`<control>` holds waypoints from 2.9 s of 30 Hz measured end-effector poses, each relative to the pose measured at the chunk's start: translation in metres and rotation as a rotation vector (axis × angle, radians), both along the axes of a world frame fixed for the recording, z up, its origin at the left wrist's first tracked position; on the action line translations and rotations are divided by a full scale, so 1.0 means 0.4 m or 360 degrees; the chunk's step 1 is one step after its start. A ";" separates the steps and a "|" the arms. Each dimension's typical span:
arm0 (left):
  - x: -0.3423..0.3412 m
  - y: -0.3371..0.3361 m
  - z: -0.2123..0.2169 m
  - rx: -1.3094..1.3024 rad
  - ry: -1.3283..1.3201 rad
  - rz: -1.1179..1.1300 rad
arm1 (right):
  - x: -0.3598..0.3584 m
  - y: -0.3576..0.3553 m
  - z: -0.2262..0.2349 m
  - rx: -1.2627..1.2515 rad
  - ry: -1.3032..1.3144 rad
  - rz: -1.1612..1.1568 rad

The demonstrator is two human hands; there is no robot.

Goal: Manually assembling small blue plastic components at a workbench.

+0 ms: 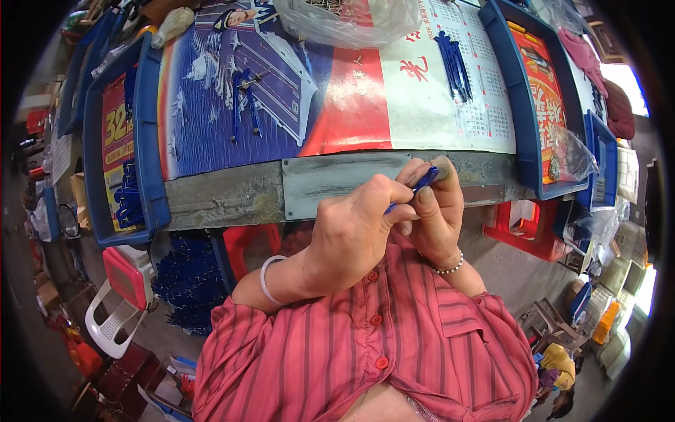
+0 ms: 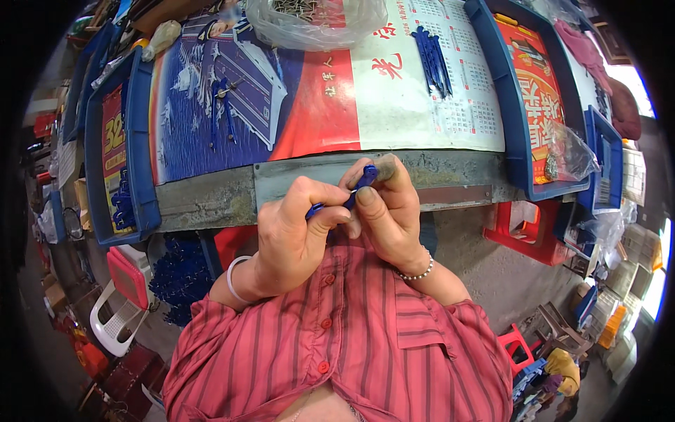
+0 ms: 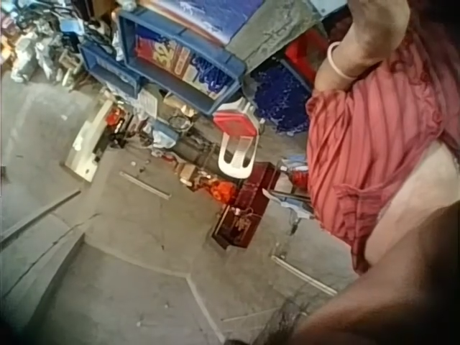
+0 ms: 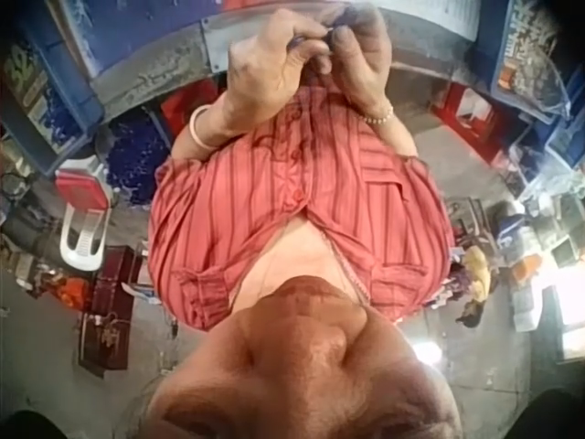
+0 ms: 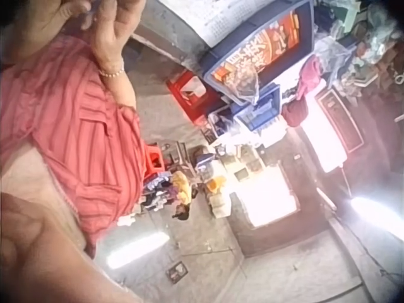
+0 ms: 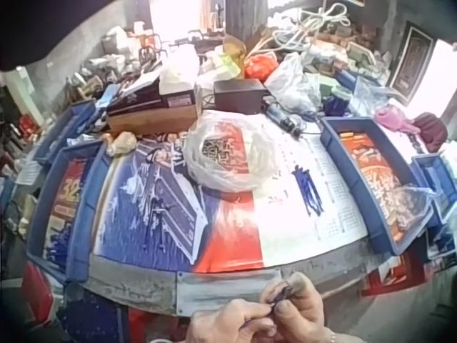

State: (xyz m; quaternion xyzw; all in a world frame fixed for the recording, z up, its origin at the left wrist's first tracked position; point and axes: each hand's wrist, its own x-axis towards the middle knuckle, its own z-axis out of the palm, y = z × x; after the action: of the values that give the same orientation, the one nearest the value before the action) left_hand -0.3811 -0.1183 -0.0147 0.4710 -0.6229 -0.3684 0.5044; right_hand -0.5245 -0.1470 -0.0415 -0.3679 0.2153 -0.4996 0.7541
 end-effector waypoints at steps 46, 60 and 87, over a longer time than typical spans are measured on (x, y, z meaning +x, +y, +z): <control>0.019 -0.011 0.029 0.0452 0.0530 -0.0196 | -0.005 -0.045 -0.022 0.0414 -0.0543 0.0450; -0.006 0.008 -0.002 -0.0508 -0.0574 0.0046 | -0.004 -0.028 -0.012 0.0146 -0.0099 0.0156; 0.060 -0.004 -0.067 0.0624 0.0959 -0.0132 | 0.021 -0.055 0.039 -0.0572 0.1021 0.0040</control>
State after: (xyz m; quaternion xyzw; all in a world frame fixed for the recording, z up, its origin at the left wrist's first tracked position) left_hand -0.3572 -0.1198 -0.0414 0.4033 -0.3824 -0.6234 0.5500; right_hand -0.5161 -0.1692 -0.0260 -0.6350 0.3450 -0.3794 0.5777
